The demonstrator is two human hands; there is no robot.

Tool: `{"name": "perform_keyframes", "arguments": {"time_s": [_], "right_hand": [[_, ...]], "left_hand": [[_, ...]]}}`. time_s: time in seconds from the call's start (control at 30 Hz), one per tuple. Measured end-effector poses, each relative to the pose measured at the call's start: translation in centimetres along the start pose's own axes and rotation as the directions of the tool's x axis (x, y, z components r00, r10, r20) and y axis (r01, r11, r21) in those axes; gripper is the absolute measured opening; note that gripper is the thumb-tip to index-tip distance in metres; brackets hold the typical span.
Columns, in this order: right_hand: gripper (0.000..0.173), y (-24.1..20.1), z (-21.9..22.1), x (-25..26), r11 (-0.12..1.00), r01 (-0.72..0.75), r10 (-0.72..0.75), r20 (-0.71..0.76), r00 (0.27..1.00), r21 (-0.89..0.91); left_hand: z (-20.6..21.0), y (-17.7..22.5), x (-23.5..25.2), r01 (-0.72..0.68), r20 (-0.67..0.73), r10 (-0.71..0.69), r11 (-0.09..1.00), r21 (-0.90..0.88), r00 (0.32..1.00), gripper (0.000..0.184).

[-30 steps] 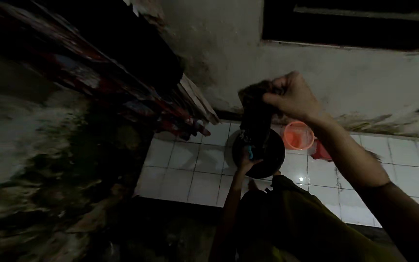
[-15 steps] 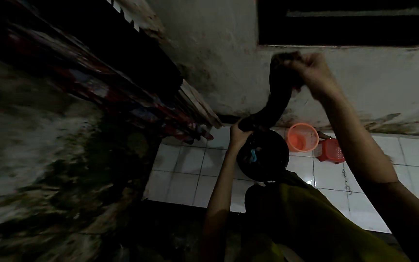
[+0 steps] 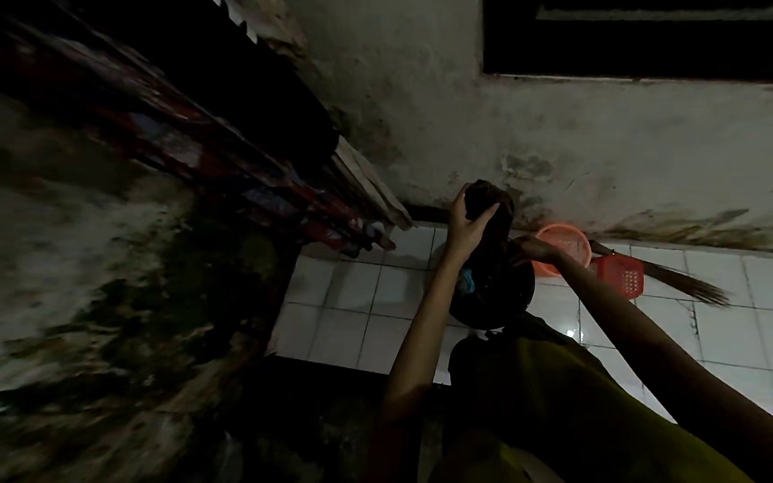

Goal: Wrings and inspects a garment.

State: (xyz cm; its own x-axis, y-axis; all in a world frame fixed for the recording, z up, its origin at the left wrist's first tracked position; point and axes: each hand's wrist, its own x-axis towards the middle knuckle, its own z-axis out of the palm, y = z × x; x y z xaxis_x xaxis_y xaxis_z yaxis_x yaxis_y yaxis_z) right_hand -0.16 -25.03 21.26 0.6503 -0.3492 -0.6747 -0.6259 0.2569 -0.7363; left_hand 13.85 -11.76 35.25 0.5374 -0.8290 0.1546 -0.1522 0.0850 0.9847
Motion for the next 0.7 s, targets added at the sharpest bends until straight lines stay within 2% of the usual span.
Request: {"name": "perform_keyframes", "arguments": {"time_s": [0.07, 0.13, 0.17, 0.2, 0.23, 0.27, 0.3, 0.33, 0.37, 0.43, 0.47, 0.53, 0.57, 0.63, 0.7], "right_hand": [[0.061, -0.2, 0.2, -0.3, 0.998, -0.029, 0.027, 0.03, 0.999, 0.059], [0.06, 1.1, -0.2, 0.6, 0.993, -0.039, 0.044, -0.046, 0.998, 0.114], [0.053, 2.1, -0.8, 1.5, 0.998, -0.014, 0.022, -0.124, 0.992, 0.061], [0.043, 3.4, -1.4, 2.4, 0.996, 0.041, -0.057, -0.208, 0.976, -0.082], [0.056, 4.2, -1.9, 2.7, 0.96, 0.085, -0.152, -0.24, 0.959, -0.268], [0.087, 4.4, -2.1, 2.6, 0.903, 0.1, -0.211, -0.23, 0.95, -0.417], [0.115, 4.2, -1.8, 2.5, 0.864, 0.081, -0.216, -0.221, 0.951, -0.497], [0.135, 3.8, -1.1, 2.4, 0.847, 0.067, -0.211, -0.219, 0.953, -0.527], [0.14, 3.3, -0.2, 2.6, 0.849, 0.092, -0.244, -0.23, 0.942, -0.52], [0.128, 2.4, 2.0, 3.3, 0.859, 0.225, -0.385, -0.293, 0.875, -0.46], [0.119, 1.4, 3.0, 3.0, 0.872, 0.262, -0.409, -0.323, 0.853, -0.414], [0.082, -0.8, 5.2, 2.0, 0.88, 0.364, -0.469, -0.446, 0.762, -0.303], [0.067, -2.2, 6.0, 1.1, 0.893, 0.389, -0.45, -0.488, 0.748, -0.227], [0.049, -4.3, 6.3, 0.2, 0.923, 0.364, -0.37, -0.529, 0.764, -0.12], [0.048, -5.6, 5.5, -0.3, 0.954, 0.29, -0.289, -0.496, 0.818, -0.077]], "left_hand": [[0.5, 0.5, -0.2, 0.019, 0.0, -0.019, 1.0, -0.018, 1.0, 0.054], [0.9, 1.1, -0.3, 0.024, -0.007, -0.025, 0.998, -0.054, 1.0, 0.055], [1.0, 1.4, -0.3, 0.019, -0.016, -0.02, 0.996, -0.082, 1.0, 0.056], [1.1, 1.7, -0.3, 0.003, -0.021, -0.005, 0.995, -0.104, 1.0, 0.056], [1.0, 2.1, -0.3, -0.018, -0.017, 0.016, 0.993, -0.119, 1.0, 0.056], [1.0, 2.5, -0.2, -0.045, -0.005, 0.045, 0.991, -0.124, 0.999, 0.053], [1.0, 3.0, -0.1, -0.075, 0.012, 0.077, 0.99, -0.122, 0.997, 0.05], [1.2, 3.6, 0.0, -0.099, 0.031, 0.103, 0.988, -0.12, 0.994, 0.05], [1.4, 4.2, 0.0, -0.124, 0.05, 0.131, 0.985, -0.122, 0.99, 0.051], [1.9, 5.4, 0.2, -0.188, 0.093, 0.202, 0.972, -0.14, 0.975, 0.048], [2.2, 6.0, 0.2, -0.216, 0.117, 0.235, 0.964, -0.158, 0.965, 0.047], [2.4, 7.2, 0.0, -0.279, 0.141, 0.306, 0.943, -0.18, 0.942, 0.045], [2.2, 7.7, -0.3, -0.31, 0.139, 0.337, 0.932, -0.187, 0.931, 0.046], [0.9, 8.1, -0.9, -0.335, 0.081, 0.357, 0.92, -0.203, 0.931, 0.049], [-1.7, 7.5, -1.7, -0.275, -0.088, 0.261, 0.924, -0.265, 0.961, 0.054]]}}
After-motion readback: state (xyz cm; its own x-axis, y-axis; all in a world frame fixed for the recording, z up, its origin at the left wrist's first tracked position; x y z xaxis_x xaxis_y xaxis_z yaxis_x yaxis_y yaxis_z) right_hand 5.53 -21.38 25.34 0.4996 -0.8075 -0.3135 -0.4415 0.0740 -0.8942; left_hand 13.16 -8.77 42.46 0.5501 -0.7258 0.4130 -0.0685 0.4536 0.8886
